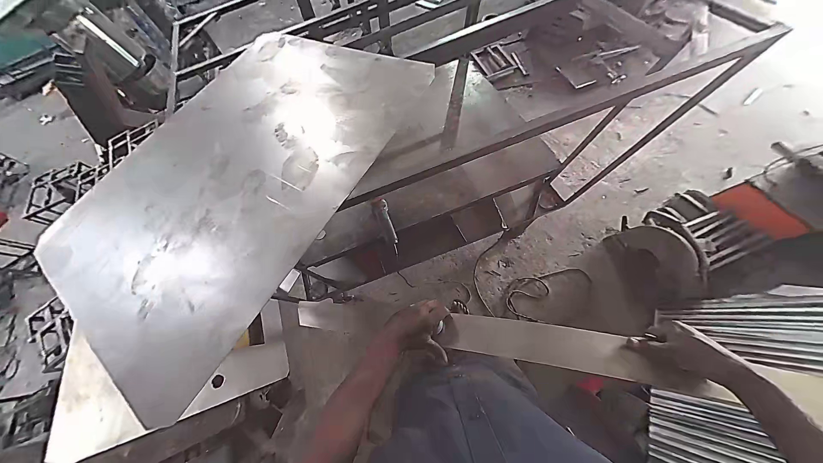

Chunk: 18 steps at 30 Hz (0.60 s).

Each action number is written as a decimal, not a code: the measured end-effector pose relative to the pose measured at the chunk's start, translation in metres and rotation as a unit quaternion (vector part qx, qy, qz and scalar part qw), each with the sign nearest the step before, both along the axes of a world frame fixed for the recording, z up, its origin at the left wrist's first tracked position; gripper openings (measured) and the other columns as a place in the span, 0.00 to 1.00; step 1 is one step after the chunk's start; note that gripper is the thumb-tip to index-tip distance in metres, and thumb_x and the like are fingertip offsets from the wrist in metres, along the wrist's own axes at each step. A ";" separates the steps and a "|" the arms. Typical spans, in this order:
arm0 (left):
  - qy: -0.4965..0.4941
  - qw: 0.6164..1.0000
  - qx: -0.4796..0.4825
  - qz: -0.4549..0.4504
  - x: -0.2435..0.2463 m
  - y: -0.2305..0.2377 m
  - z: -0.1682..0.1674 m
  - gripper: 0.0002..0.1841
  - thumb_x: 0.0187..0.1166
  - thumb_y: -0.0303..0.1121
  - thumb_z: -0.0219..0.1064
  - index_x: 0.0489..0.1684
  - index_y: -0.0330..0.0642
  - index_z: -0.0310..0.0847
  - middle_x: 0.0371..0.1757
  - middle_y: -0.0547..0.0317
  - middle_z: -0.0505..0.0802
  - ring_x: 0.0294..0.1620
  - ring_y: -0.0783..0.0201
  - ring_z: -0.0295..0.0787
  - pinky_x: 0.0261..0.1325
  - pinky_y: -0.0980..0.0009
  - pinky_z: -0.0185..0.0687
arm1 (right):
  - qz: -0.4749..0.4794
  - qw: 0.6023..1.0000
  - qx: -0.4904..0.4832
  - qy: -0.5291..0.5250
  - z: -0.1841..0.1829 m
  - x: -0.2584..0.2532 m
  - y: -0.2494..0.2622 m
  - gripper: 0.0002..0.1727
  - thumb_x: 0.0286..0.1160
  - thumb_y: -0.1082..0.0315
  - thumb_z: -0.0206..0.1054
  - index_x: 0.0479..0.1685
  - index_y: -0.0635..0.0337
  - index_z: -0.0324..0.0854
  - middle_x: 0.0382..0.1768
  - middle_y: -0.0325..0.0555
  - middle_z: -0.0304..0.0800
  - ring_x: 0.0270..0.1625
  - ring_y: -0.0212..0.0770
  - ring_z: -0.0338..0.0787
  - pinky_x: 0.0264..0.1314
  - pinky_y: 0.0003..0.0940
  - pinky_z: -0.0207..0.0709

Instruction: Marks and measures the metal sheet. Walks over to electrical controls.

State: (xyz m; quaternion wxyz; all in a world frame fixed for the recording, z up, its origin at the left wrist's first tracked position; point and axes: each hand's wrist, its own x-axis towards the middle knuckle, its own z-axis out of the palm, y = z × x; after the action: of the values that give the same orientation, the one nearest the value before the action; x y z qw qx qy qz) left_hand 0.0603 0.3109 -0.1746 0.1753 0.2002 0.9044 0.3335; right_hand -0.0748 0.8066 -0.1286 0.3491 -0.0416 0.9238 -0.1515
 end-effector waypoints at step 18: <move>0.267 0.963 0.018 -0.043 -0.252 0.082 0.048 0.23 0.76 0.52 0.74 0.53 0.39 0.88 0.60 0.41 0.92 0.67 0.45 0.88 0.74 0.51 0.82 | -0.202 0.969 -0.139 0.032 -0.095 -0.117 0.082 0.24 0.73 0.48 0.64 0.20 0.60 0.80 0.18 0.42 0.79 0.23 0.38 0.81 0.31 0.46 0.76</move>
State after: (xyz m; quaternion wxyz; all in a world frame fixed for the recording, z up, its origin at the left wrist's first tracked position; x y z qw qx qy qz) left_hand -0.1920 0.3930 -0.1267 -0.0619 0.3235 0.9029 0.2761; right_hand -0.1921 0.8890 -0.2234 0.2725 0.0935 0.8936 -0.3442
